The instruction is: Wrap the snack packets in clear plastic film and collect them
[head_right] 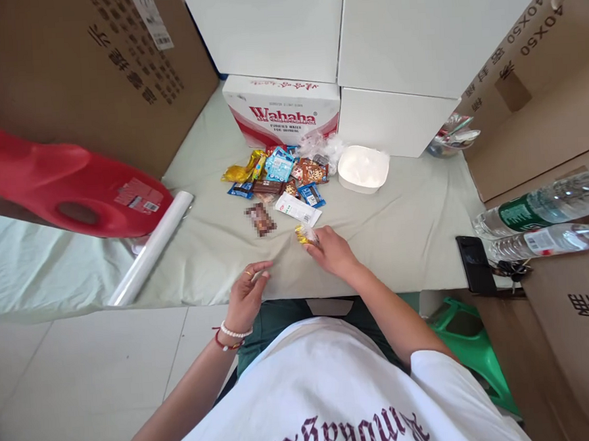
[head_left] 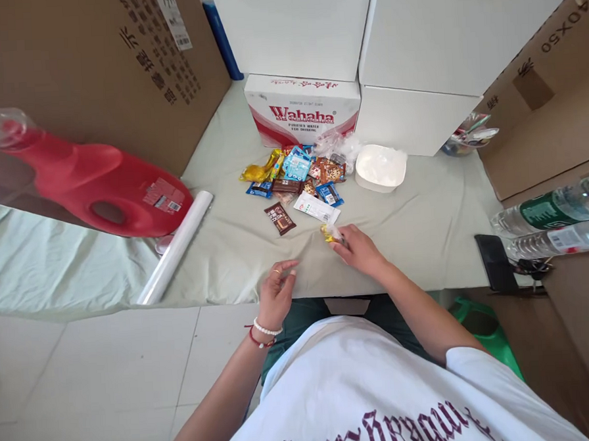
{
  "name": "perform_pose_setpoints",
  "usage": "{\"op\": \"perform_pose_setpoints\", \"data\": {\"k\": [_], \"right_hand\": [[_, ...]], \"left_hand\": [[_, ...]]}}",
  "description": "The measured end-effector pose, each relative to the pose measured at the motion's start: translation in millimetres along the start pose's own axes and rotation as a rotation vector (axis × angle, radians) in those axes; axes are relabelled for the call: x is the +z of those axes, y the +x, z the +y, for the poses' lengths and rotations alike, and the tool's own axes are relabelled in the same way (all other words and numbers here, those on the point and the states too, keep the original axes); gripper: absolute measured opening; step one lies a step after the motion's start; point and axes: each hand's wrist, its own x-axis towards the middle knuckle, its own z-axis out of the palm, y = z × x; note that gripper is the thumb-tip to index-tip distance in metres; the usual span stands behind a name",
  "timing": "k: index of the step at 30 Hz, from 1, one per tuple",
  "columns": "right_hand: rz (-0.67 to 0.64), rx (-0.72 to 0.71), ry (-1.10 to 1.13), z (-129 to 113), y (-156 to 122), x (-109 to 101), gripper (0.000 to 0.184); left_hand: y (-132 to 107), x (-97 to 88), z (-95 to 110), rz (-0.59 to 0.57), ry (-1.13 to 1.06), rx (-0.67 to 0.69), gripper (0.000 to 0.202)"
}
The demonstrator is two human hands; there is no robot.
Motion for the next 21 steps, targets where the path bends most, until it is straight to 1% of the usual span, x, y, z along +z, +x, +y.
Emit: {"op": "perform_pose_setpoints", "data": {"k": [2, 3, 4, 5, 7, 9, 11, 12, 13, 14, 15, 16, 17, 18, 19, 21], "right_hand": [[-0.054, 0.001, 0.419, 9.0, -12.6, 1.3, 0.048], [-0.097, 0.007, 0.595, 13.5, -19.5, 4.6, 0.053], [-0.124, 0.013, 0.720, 18.0, -26.3, 8.9, 0.057], [-0.125, 0.018, 0.789, 22.7, -33.0, 13.6, 0.058], [-0.052, 0.025, 0.816, 33.8, -46.0, 20.9, 0.056], [0.058, 0.038, 0.819, 49.1, -59.4, 21.6, 0.053], [0.166, 0.088, 0.841, 69.4, -74.2, 15.0, 0.050], [0.226, 0.126, 0.842, 81.1, -82.1, 9.7, 0.049], [0.287, 0.162, 0.832, 93.1, -90.1, 3.9, 0.049], [0.341, 0.190, 0.812, 104.9, -98.0, -2.1, 0.048], [0.388, 0.209, 0.784, 116.0, -105.7, -7.8, 0.046], [0.423, 0.217, 0.758, 125.8, -112.8, -12.9, 0.045], [0.449, 0.219, 0.737, 133.9, -119.5, -17.3, 0.043], [0.469, 0.222, 0.718, 140.1, -125.6, -20.8, 0.041], [0.484, 0.232, 0.702, 144.6, -131.2, -23.4, 0.040], [0.492, 0.267, 0.681, 149.2, -141.6, -25.8, 0.040]], "left_hand": [[1.1, 16.1, 8.0, -0.082, -0.078, -0.004, 0.046], [2.3, 27.4, 11.7, -0.138, -0.098, 0.005, 0.053], [3.7, 39.7, 15.3, -0.191, -0.086, 0.020, 0.059], [5.1, 52.2, 18.9, -0.233, -0.037, 0.047, 0.063], [8.7, 74.2, 27.4, -0.282, 0.126, 0.143, 0.064], [17.2, 89.6, 39.7, -0.353, 0.278, 0.282, 0.058], [37.4, 99.8, 57.4, -0.461, 0.356, 0.412, 0.046], [53.7, 104.7, 68.4, -0.497, 0.378, 0.459, 0.040], [74.2, 110.8, 80.5, -0.489, 0.397, 0.488, 0.036], [98.5, 119.0, 93.3, -0.423, 0.421, 0.496, 0.037], [125.6, 129.8, 106.4, -0.331, 0.452, 0.516, 0.038], [154.4, 143.8, 119.2, -0.253, 0.491, 0.552, 0.038], [183.3, 160.8, 131.1, -0.205, 0.536, 0.585, 0.040], [210.9, 180.4, 141.3, -0.183, 0.583, 0.591, 0.045], [235.9, 201.7, 149.5, -0.198, 0.632, 0.571, 0.052], [274.3, 245.5, 158.3, -0.273, 0.734, 0.457, 0.070]]}}
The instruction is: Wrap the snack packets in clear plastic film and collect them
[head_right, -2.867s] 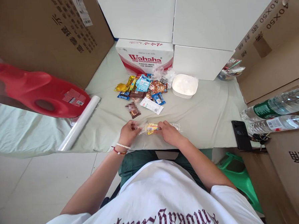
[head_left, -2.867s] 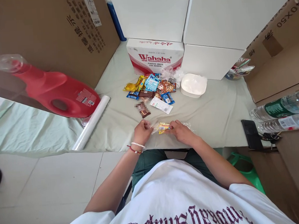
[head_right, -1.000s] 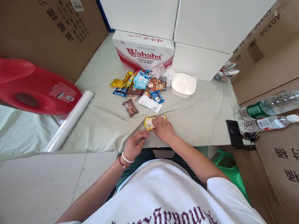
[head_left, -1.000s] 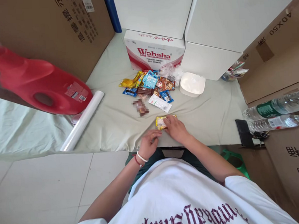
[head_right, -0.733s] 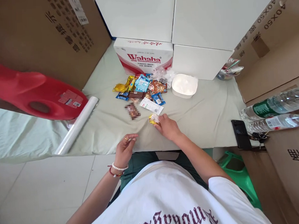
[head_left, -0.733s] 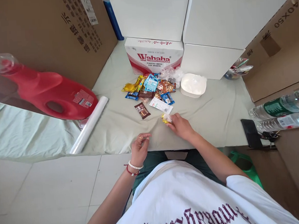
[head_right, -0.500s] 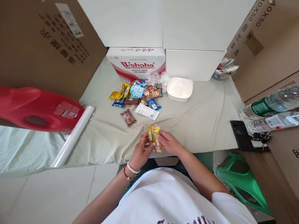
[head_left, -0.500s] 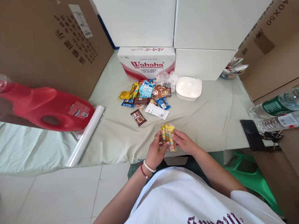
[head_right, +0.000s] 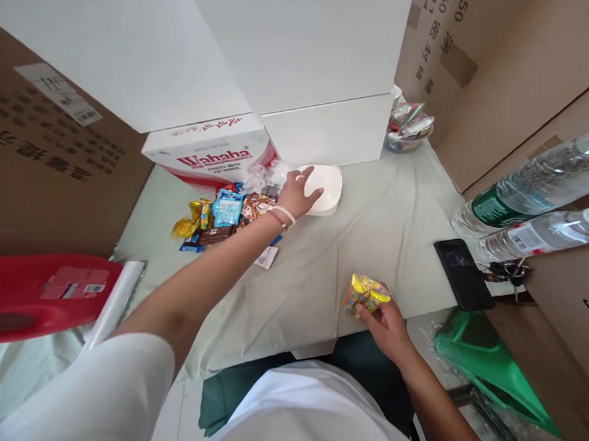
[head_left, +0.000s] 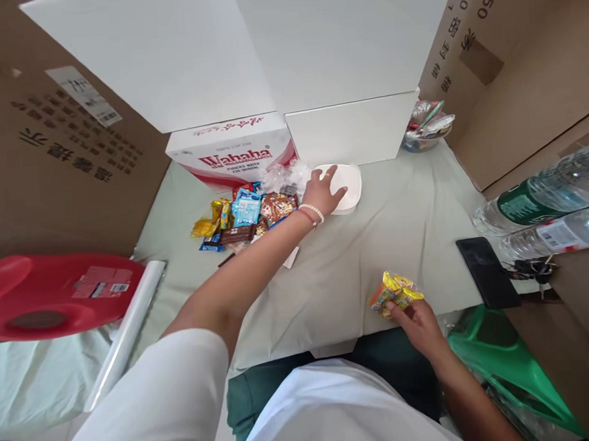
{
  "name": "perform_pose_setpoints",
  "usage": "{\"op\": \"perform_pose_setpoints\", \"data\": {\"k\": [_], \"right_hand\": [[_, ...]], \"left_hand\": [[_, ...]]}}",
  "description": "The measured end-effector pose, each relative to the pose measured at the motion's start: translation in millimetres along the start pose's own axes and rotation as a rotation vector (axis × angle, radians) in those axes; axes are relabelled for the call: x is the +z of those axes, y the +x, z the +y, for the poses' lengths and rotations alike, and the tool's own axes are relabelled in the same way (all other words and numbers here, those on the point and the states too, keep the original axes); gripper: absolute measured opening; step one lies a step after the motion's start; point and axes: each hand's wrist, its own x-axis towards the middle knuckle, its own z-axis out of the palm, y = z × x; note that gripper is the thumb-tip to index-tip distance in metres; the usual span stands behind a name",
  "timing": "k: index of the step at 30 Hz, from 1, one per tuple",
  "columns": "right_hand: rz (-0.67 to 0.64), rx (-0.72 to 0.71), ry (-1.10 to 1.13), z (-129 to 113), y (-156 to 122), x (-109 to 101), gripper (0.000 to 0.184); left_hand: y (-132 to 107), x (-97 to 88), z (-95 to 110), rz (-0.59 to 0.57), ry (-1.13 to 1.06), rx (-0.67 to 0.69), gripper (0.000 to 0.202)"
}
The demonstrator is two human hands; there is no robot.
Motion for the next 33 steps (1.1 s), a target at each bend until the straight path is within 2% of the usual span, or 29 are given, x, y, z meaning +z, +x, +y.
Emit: {"op": "perform_pose_setpoints", "data": {"k": [3, 5, 7, 10, 13, 14, 15, 17, 18, 19, 22, 25, 27, 30, 32, 33], "right_hand": [[-0.014, 0.057, -0.021, 4.1, -12.5, -7.5, 0.040], [-0.026, 0.096, -0.026, 7.7, -20.4, -11.8, 0.038], [0.002, 0.136, -0.009, 10.3, -24.8, -18.2, 0.046], [0.084, 0.179, 0.052, 7.2, -19.4, -33.3, 0.067], [0.139, 0.167, 0.100, -10.5, 5.8, -50.4, 0.055], [0.154, 0.147, 0.108, -19.9, 18.9, -54.6, 0.050], [0.160, 0.118, 0.110, -30.6, 34.3, -57.2, 0.046], [0.153, 0.042, 0.087, -54.2, 72.4, -56.2, 0.043], [0.133, 0.002, 0.062, -65.9, 95.0, -52.2, 0.043], [0.110, -0.038, 0.033, -77.0, 119.9, -45.9, 0.043], [0.041, -0.142, -0.068, -103.8, 203.3, -15.0, 0.041], [0.064, -0.161, -0.301, -120.4, 278.4, 28.0, 0.036], [-0.030, -0.056, -0.537, -127.3, 309.8, 58.7, 0.030], [-0.140, 0.075, -0.826, -130.4, 324.7, 92.7, 0.027], [-0.105, 0.043, -0.906, -126.6, 323.9, 95.6, 0.032], [-0.046, -0.014, -0.910, -123.1, 323.8, 88.8, 0.033]], "left_hand": [[43.6, 39.0, 17.0, -0.238, 0.109, -0.114, 0.078], [54.4, 58.1, 25.3, -0.308, 0.163, -0.146, 0.064], [59.9, 65.1, 31.3, -0.315, 0.184, -0.135, 0.045], [64.8, 48.2, 34.5, -0.259, 0.162, -0.087, 0.029], [47.0, 6.3, 23.8, -0.099, 0.111, -0.039, 0.022], [30.7, -9.0, 15.7, -0.032, 0.095, -0.027, 0.019], [8.3, -22.9, 5.2, 0.094, 0.051, 0.019, 0.016], [-53.0, -42.7, -21.8, 0.292, -0.009, 0.097, 0.014], [-89.6, -47.6, -37.5, 0.343, -0.021, 0.118, 0.014], [-128.1, -49.3, -53.7, 0.366, -0.026, 0.134, 0.014], [-239.4, -43.4, -100.7, 0.293, 0.004, 0.103, 0.011], [-322.0, -38.7, -137.7, 0.331, 0.019, -0.040, 0.009], [-356.7, -41.2, -155.6, 0.360, 0.042, -0.138, 0.010], [-383.9, -47.5, -174.4, 0.451, 0.051, -0.220, 0.011], [-390.8, -48.8, -183.1, 0.510, 0.040, -0.230, 0.012], [-392.1, -48.0, -186.6, 0.527, 0.031, -0.231, 0.012]]}}
